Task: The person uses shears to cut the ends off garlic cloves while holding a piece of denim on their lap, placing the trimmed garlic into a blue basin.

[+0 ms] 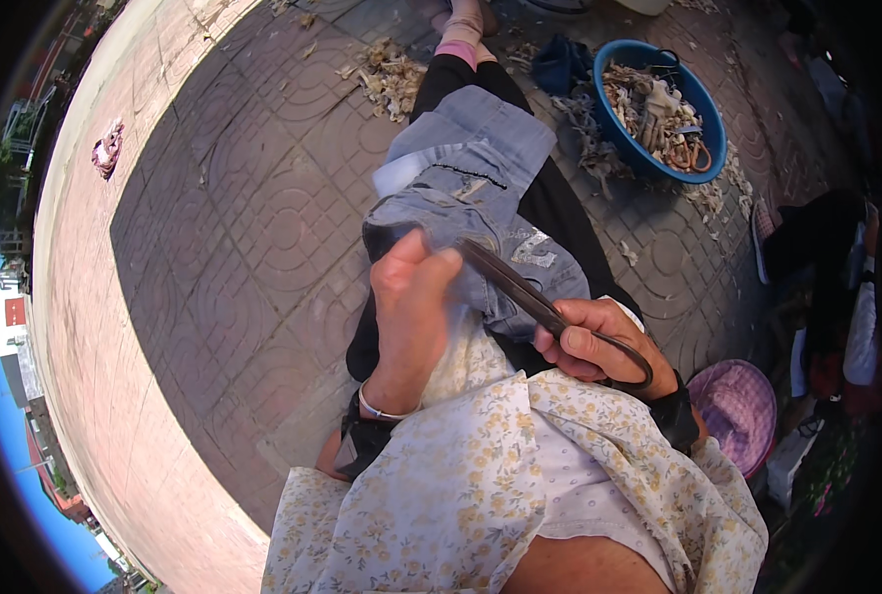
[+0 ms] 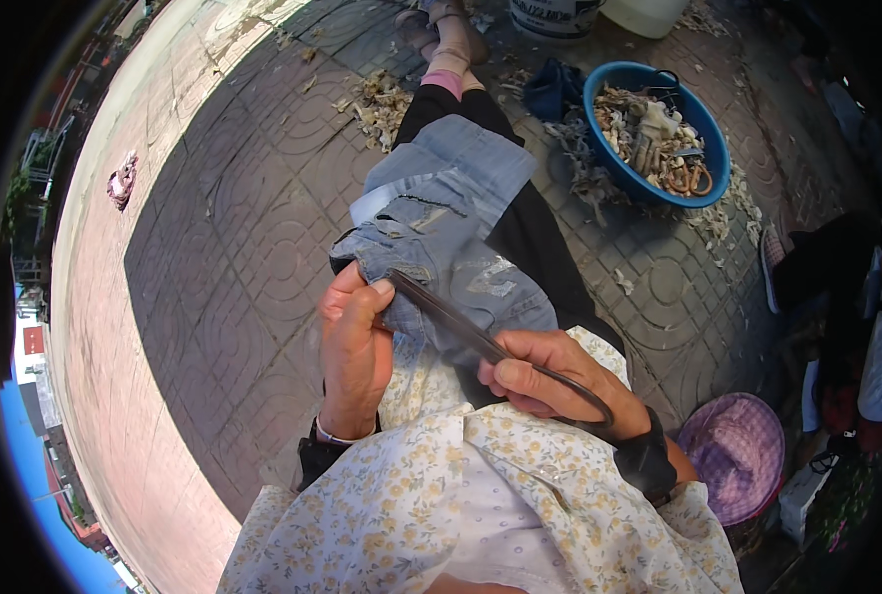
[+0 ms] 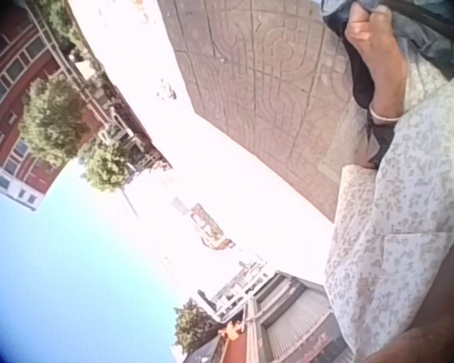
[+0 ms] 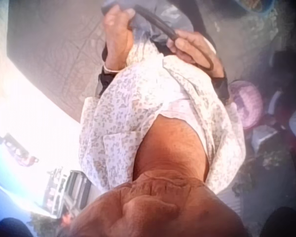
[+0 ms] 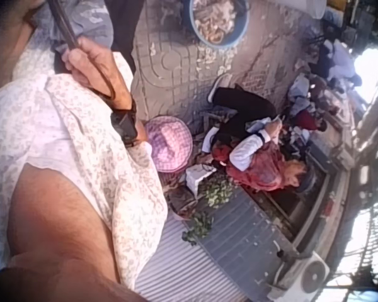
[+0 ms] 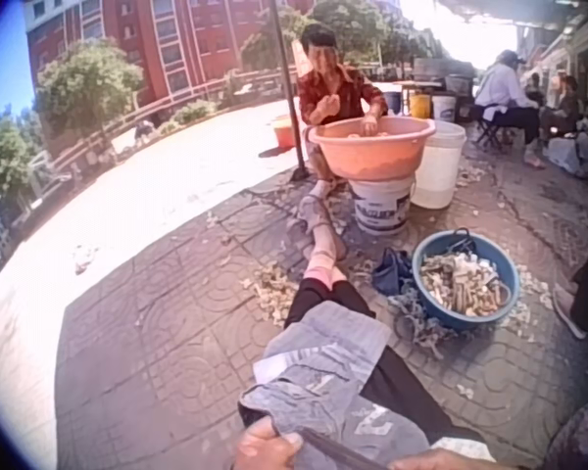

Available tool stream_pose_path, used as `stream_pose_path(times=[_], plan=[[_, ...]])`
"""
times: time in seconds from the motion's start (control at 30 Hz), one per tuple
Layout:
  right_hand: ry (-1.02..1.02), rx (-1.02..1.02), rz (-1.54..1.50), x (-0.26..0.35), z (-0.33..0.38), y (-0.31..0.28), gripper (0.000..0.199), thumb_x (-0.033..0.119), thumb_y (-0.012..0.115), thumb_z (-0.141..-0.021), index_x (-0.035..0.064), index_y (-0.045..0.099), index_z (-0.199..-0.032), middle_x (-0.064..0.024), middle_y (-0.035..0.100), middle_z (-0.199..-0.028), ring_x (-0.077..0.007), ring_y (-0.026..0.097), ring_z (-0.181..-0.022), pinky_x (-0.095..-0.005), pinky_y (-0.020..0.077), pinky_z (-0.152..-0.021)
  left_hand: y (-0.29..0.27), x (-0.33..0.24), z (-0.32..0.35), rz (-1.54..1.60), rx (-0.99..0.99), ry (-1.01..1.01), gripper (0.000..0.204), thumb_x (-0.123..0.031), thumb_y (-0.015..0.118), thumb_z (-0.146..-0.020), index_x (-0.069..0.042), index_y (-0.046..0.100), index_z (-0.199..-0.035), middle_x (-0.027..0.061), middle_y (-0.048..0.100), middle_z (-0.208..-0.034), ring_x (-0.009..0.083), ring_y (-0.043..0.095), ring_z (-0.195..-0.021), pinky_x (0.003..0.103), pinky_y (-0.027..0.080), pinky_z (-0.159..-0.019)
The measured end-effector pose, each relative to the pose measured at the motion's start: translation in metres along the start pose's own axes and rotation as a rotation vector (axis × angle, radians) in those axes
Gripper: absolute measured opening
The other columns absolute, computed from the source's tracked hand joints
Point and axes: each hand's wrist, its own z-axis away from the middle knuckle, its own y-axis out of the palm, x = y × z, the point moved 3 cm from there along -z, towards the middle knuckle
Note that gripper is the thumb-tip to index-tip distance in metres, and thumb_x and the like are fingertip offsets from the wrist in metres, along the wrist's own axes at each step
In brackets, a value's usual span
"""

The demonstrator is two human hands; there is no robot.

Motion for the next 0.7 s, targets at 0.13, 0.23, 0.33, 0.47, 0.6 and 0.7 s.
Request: stream_pose_path(times=[0.13,0.23,0.33,0.47,0.6,0.7], plan=[[-0.115,-0.040,-0.036,-0.001,-0.006,0.000,0.035,0.036,0.050,-0.095,0.0013,0.055,-0.094,0.0013,0.045,-0.067,-0.0017,0.036,-0.050,-0.0174,0.0248,-0.041,0.008,-0.003,0.000,-0.083,-0.017,-0.103,0.015,-0.001,0.050,-0.084,0.004,0.062,-0.092,0.0014,0.062,-0.087,0.0047,0.052,-0.076,0.021,0.041,-0.069],[-0.317,-0.175,-0.256,0.013,-0.025,-0.004,0.049,0.049,0.046,-0.094,0.0006,0.050,-0.096,-0.0063,0.047,-0.079,-0.0021,0.033,-0.044,-0.0167,0.0246,-0.033,0.011,0.035,0.015,-0.217,0.216,-0.256,0.015,-0.003,0.051,-0.084,0.004,0.062,-0.093,0.0021,0.063,-0.089,0.0048,0.053,-0.076,0.020,0.042,-0.066],[-0.416,-0.147,-0.113,0.027,-0.023,-0.014,0.040,0.042,0.047,-0.095,0.0018,0.053,-0.095,-0.0025,0.050,-0.074,-0.0021,0.037,-0.047,-0.0173,0.0266,-0.036,0.013,0.000,0.003,-0.024,-0.035,-0.141,0.018,-0.005,0.053,-0.085,0.004,0.062,-0.098,0.0035,0.064,-0.091,0.0061,0.057,-0.076,0.021,0.044,-0.063],[-0.292,-0.115,-0.063,0.009,-0.017,-0.015,0.035,0.036,0.050,-0.095,0.0017,0.055,-0.096,-0.0008,0.050,-0.073,-0.0012,0.037,-0.048,-0.0173,0.0251,-0.037,-0.008,-0.005,0.000,0.091,-0.027,-0.061,0.014,-0.009,0.056,-0.086,-0.004,0.059,-0.100,0.0017,0.065,-0.091,0.0074,0.061,-0.074,0.021,0.046,-0.057],[-0.169,-0.066,-0.037,0.001,-0.013,-0.009,0.030,0.031,0.053,-0.095,0.0008,0.057,-0.097,0.0017,0.048,-0.070,-0.0003,0.036,-0.049,-0.0170,0.0251,-0.040,-0.013,-0.006,0.003,0.098,-0.023,-0.033,0.008,-0.008,0.056,-0.087,-0.006,0.057,-0.094,0.0003,0.064,-0.086,0.0069,0.061,-0.073,0.020,0.047,-0.058],[-0.116,-0.002,-0.052,0.000,-0.008,-0.007,0.028,0.029,0.053,-0.095,0.0013,0.057,-0.097,0.0034,0.047,-0.068,-0.0001,0.035,-0.051,-0.0172,0.0259,-0.042,-0.007,-0.009,0.003,0.129,-0.020,0.003,0.007,-0.005,0.056,-0.086,-0.004,0.057,-0.093,0.0027,0.064,-0.088,0.0078,0.061,-0.075,0.022,0.049,-0.063]])
